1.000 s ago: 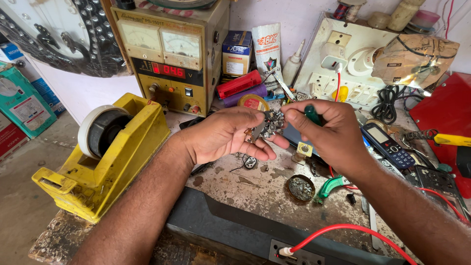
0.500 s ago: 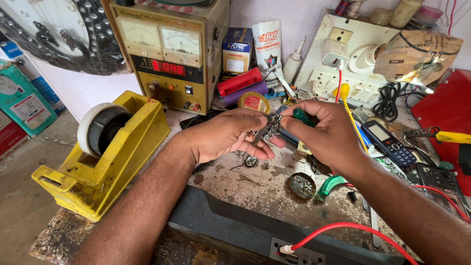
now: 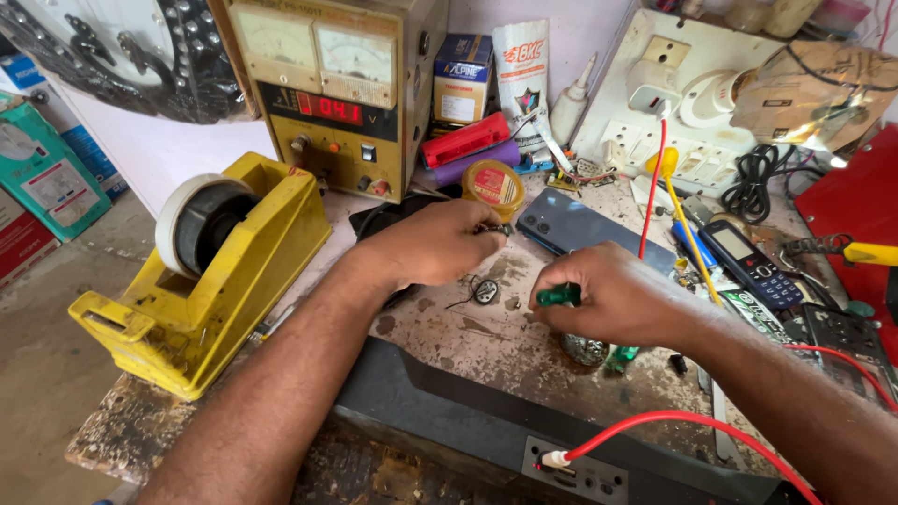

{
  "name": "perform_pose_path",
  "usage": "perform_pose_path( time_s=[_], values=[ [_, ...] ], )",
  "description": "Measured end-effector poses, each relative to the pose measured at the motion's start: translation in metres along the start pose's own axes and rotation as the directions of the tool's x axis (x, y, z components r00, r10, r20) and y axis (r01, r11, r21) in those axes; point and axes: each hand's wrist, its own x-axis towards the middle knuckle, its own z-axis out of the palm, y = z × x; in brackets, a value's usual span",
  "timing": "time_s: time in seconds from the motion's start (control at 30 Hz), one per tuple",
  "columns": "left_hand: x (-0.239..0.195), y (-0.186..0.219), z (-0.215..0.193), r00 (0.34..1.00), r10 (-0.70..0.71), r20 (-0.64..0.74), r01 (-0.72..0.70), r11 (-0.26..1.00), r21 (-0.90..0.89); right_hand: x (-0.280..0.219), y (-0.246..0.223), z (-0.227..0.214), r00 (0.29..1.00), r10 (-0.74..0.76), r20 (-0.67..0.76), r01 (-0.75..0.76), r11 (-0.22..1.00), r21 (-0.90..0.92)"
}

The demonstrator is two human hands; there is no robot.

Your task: The person disassembles a black power strip, removes the internal circuit board, and uses a screwdriver to adjust components. They then connect red and black test leads to the power strip's input terminals and appear to test the device while manipulating the internal parts.

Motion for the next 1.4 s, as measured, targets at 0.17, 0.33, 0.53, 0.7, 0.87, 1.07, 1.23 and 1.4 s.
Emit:
perform_pose_path(
  time_s=[0.17, 0.33, 0.53, 0.7, 0.87, 1.07, 1.23, 1.4],
  values=[
    [-0.01, 0.003, 0.0, 0.996, 0.077, 0.051, -0.09, 0.944, 0.318, -0.002, -0.014, -0.006, 0.989, 0.089, 0.12, -0.097, 0.993, 0.064],
    [-0.017, 0.015, -0.001, 0.991, 0.063, 0.12, -0.11, 0.894, 0.434, -0.035, -0.019, -0.031, 0.986, -0.109, -0.123, 0.124, 0.985, 0.123],
    [-0.03, 0.038, -0.007, 0.986, -0.091, 0.138, 0.026, 0.91, 0.414, -0.169, -0.008, -0.019, 0.832, -0.41, -0.372, 0.408, 0.909, -0.089],
    [-0.06, 0.068, -0.018, 0.934, 0.356, -0.027, -0.322, 0.873, 0.367, -0.207, -0.002, 0.059, 0.94, -0.199, -0.277, 0.191, 0.98, -0.054],
    [-0.137, 0.089, 0.012, 0.902, 0.424, 0.08, -0.421, 0.824, 0.38, -0.191, -0.034, 0.08, 0.817, 0.441, -0.371, -0.412, 0.897, 0.159],
    [-0.154, 0.102, 0.08, 0.974, 0.225, -0.027, -0.213, 0.951, 0.225, -0.169, -0.046, 0.051, 0.882, 0.457, -0.117, -0.408, 0.864, 0.294],
    [-0.155, 0.092, 0.093, 0.923, 0.339, -0.181, -0.309, 0.934, 0.177, -0.155, -0.052, 0.041, 0.805, 0.586, 0.088, -0.564, 0.713, 0.416],
    [-0.156, 0.084, 0.099, 0.898, 0.386, -0.211, -0.355, 0.919, 0.17, -0.149, -0.059, 0.035, 0.792, 0.594, 0.14, -0.588, 0.681, 0.437]
  ],
)
